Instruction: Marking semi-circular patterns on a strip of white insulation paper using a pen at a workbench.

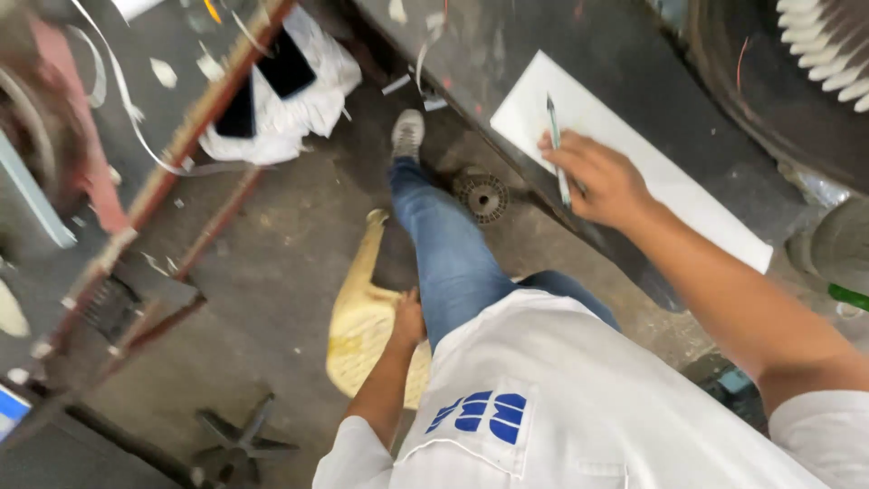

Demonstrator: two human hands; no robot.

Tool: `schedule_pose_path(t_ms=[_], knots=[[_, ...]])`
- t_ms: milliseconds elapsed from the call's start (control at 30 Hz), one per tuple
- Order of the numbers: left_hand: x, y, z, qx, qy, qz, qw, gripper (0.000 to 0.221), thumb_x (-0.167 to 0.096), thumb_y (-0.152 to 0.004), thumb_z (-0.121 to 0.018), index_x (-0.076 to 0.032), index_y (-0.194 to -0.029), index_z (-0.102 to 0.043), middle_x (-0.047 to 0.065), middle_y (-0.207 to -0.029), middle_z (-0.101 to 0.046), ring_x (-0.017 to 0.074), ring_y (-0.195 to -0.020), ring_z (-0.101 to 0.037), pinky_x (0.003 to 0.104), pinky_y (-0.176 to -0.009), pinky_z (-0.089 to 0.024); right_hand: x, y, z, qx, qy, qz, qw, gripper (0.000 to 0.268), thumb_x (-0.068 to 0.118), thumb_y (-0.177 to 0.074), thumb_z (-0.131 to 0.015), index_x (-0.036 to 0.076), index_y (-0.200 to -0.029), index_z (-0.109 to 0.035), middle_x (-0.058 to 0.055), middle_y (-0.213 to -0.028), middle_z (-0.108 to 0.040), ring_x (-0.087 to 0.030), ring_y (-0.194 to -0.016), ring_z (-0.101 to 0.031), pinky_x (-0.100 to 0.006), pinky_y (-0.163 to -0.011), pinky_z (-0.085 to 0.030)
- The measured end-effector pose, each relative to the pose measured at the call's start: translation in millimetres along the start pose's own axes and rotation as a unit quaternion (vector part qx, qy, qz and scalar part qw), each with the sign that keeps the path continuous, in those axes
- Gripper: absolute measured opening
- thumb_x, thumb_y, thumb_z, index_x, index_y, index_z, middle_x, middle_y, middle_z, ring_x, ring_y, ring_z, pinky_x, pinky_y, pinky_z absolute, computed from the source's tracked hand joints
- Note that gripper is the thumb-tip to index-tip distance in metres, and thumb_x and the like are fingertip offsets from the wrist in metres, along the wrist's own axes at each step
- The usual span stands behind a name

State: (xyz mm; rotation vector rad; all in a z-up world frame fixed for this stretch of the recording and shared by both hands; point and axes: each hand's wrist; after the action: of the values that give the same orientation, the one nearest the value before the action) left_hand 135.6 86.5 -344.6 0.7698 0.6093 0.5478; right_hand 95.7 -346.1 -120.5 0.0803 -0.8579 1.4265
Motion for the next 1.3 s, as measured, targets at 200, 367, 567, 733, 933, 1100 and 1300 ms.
schedule_pose_path(t_ms=[200,367,567,733,933,1100,1300], knots=[[98,-4,118,-0.103,0.284,0.404,0.863,0.123,-0.064,-0.067,-0.082,-0.010,-0.158,-0.018,0.027,-0.160,-0.018,0.0457,-0.150,-0.017,0.058,-0.121,-0.022,-16,12,-1,0.060,0.049,-0.021,0.997,0.043,0.006,-0.084,-0.063,0.007,-0.127,-0.067,-0.017,-0.125,-0.067,-0.035,-0.118,-0.063,-0.045,-0.101,-0.053],[159,-47,56,-0.140,0.287,0.277,0.907,0.077,-0.053,-0.049,-0.094,-0.009,-0.107,-0.071,0.018,-0.095,-0.073,0.0347,-0.089,-0.072,0.044,-0.077,-0.058,-56,40,-11,0.082,0.037,-0.045,0.995,0.040,0.027,-0.096,-0.053,0.013,-0.132,-0.064,-0.017,-0.128,-0.064,-0.036,-0.122,-0.059,-0.047,-0.099,-0.052],[116,-32,88,-0.043,0.153,0.368,0.916,0.106,-0.054,-0.065,-0.087,-0.032,-0.154,-0.034,0.015,-0.143,-0.054,0.0401,-0.128,-0.056,0.053,-0.101,-0.048,-23,19,-9,0.091,0.000,-0.035,0.995,0.042,0.007,-0.090,-0.057,0.011,-0.131,-0.064,-0.014,-0.133,-0.063,-0.036,-0.129,-0.056,-0.047,-0.113,-0.046],[121,-30,113,-0.031,0.122,0.308,0.943,0.087,-0.043,-0.080,-0.080,-0.035,-0.154,-0.036,0.014,-0.137,-0.057,0.0391,-0.127,-0.056,0.049,-0.100,-0.048,-20,8,-3,0.084,0.039,-0.016,0.996,0.043,0.009,-0.091,-0.055,0.013,-0.133,-0.062,-0.010,-0.134,-0.062,-0.031,-0.134,-0.053,-0.046,-0.119,-0.039],[131,-59,100,-0.004,0.177,0.222,0.959,0.079,-0.032,-0.086,-0.076,-0.021,-0.155,-0.039,0.021,-0.138,-0.058,0.0429,-0.126,-0.059,0.051,-0.108,-0.047,-13,-3,4,0.102,0.083,-0.017,0.991,0.048,0.011,-0.086,-0.059,0.016,-0.134,-0.061,-0.008,-0.129,-0.063,-0.034,-0.139,-0.049,-0.050,-0.121,-0.037],[108,-103,147,0.068,0.463,0.167,0.868,0.063,-0.053,-0.103,-0.034,-0.009,-0.142,-0.059,0.016,-0.141,-0.058,0.0324,-0.136,-0.050,0.047,-0.115,-0.036,-5,-10,2,0.095,0.106,-0.003,0.990,0.051,0.009,-0.083,-0.063,0.014,-0.133,-0.060,-0.011,-0.122,-0.065,-0.036,-0.138,-0.050,-0.052,-0.121,-0.037],[133,-157,142,-0.001,0.337,-0.042,0.940,0.052,0.006,-0.077,-0.067,0.016,-0.127,-0.056,0.040,-0.127,-0.058,0.0542,-0.123,-0.054,0.059,-0.110,-0.042,-10,1,-2,0.086,0.079,0.020,0.993,0.041,0.010,-0.090,-0.048,0.008,-0.127,-0.063,-0.014,-0.124,-0.064,-0.037,-0.136,-0.051,-0.053,-0.120,-0.036]])
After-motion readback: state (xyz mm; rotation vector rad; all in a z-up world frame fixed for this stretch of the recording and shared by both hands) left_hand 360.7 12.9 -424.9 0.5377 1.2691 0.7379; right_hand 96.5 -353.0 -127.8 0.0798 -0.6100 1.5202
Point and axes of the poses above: each hand's wrist, its own y-axis away from the middle knuckle, its own z-axis out of the back of the hand, x = y × z
